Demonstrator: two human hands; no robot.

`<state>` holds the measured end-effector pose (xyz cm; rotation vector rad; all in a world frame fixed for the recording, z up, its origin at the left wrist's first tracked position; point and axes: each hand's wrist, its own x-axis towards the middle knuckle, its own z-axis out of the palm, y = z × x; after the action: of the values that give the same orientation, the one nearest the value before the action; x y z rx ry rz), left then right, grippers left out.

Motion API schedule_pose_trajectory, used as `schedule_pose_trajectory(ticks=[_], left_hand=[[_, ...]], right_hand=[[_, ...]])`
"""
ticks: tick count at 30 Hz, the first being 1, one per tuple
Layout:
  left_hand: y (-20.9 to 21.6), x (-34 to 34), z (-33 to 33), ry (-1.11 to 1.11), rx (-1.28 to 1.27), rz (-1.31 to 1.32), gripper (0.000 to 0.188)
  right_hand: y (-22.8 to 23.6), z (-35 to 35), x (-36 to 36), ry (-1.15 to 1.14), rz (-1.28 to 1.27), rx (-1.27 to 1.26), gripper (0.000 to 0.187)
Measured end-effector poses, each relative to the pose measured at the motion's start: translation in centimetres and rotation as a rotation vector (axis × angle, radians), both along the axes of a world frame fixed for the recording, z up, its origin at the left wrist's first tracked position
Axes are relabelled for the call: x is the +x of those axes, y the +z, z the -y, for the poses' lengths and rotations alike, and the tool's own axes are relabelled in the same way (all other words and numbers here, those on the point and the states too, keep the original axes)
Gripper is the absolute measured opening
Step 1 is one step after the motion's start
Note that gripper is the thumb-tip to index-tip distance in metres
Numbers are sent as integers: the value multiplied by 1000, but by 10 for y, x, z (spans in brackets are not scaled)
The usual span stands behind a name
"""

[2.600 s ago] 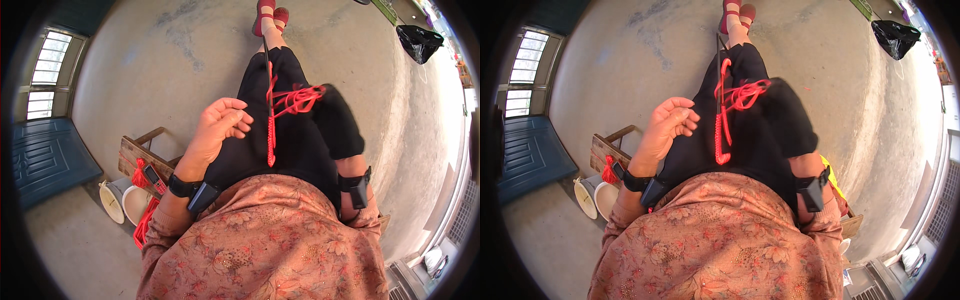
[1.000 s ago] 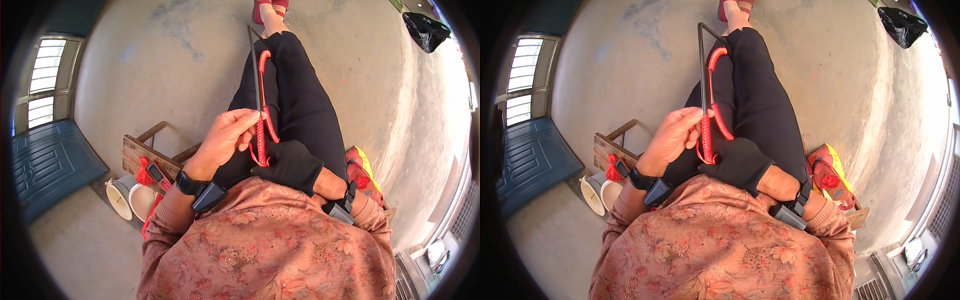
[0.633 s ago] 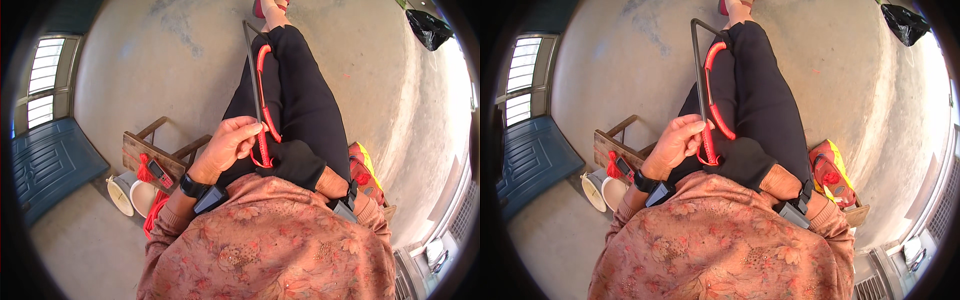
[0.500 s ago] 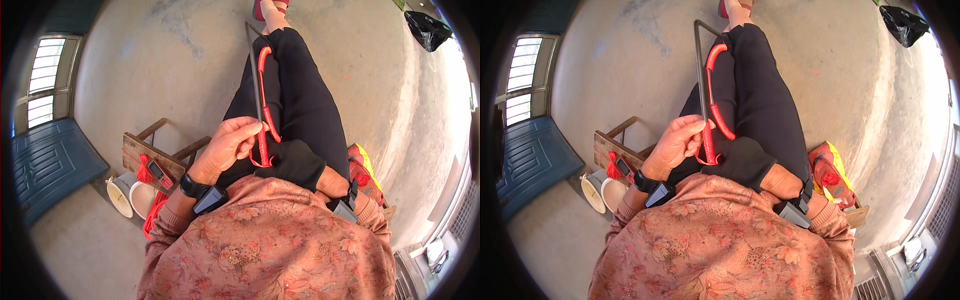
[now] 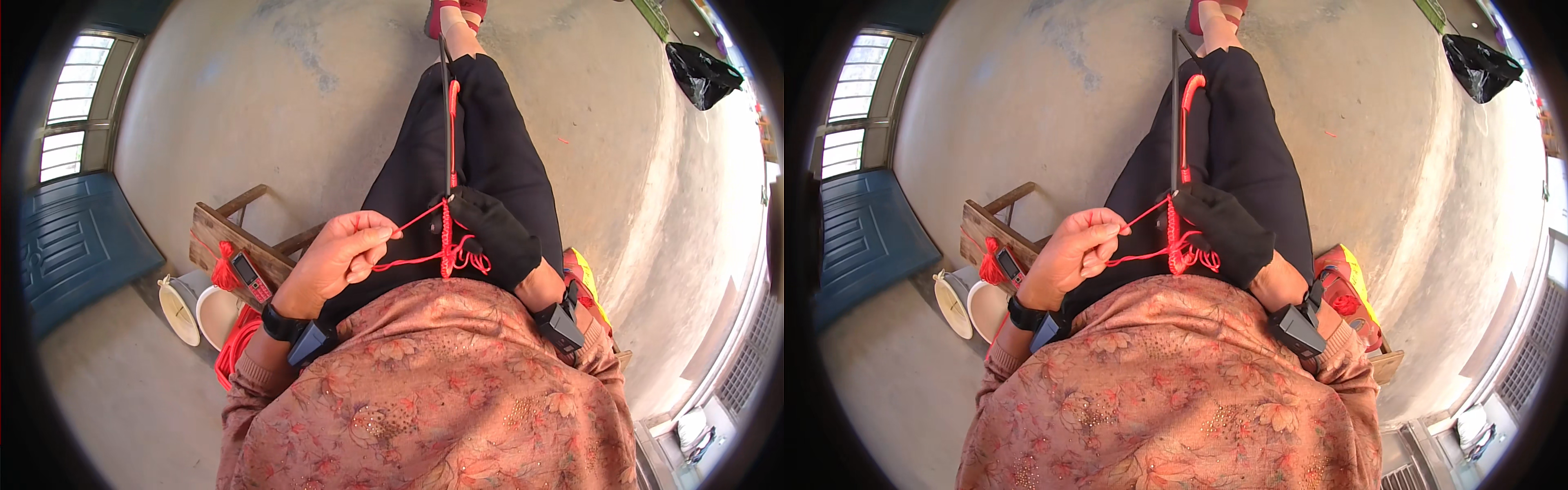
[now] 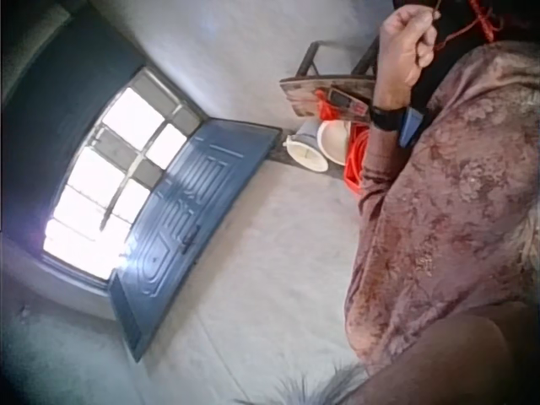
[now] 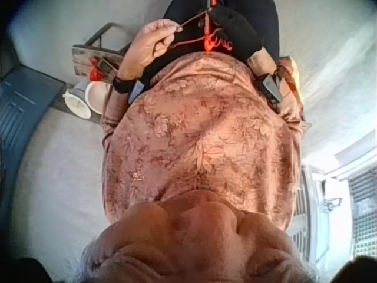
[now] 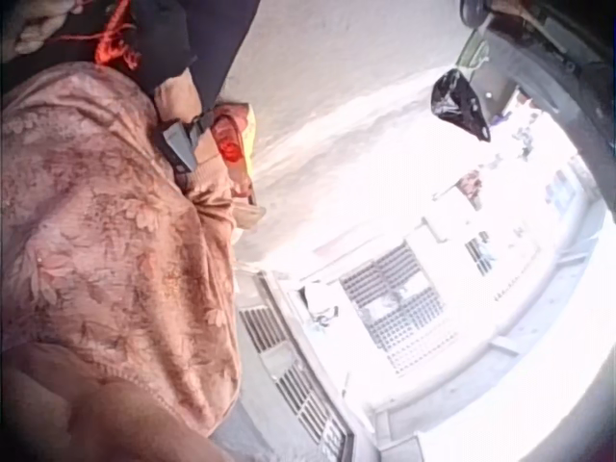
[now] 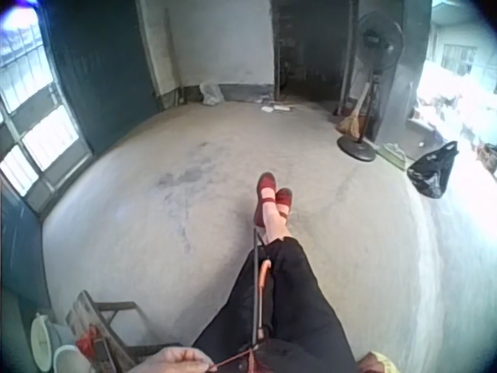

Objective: The person is weaving a red rope around a metal frame.

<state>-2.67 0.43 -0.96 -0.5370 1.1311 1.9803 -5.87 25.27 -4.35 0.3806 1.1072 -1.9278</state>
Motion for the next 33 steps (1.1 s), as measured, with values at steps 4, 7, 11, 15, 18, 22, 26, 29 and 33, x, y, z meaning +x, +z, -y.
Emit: schedule_pose_trajectory(ticks=[4, 7, 11, 15, 18, 22, 26, 29, 33], left_hand=[[8, 5, -1, -61, -13, 10, 17], [15, 11, -5, -78, -3, 31, 19], [20, 18, -8, -46, 10, 20, 19], [20, 27, -8, 4, 58, 49, 17], [21, 32, -10, 28, 95, 52, 17], [21, 35, -20, 43, 116, -12, 17], [15, 26, -33, -18, -131, -200, 17], [9, 16, -45, -122, -333, -417, 16], [7, 2, -58, -241, -528, -733, 14]], right_hand=[[-9, 3, 0, 33, -84, -20, 24], [-10, 3, 2, 50, -166, -10, 21], [0, -3, 2, 55, -158, 137, 20], [18, -24, 11, 8, -712, 365, 26], [38, -52, 35, -38, -971, 745, 33], [48, -74, 51, -11, -1107, 1086, 40], [47, -78, 48, -130, -1082, 975, 39], [31, -74, 31, -402, -297, 109, 41], [15, -75, 31, -366, -374, 94, 37]])
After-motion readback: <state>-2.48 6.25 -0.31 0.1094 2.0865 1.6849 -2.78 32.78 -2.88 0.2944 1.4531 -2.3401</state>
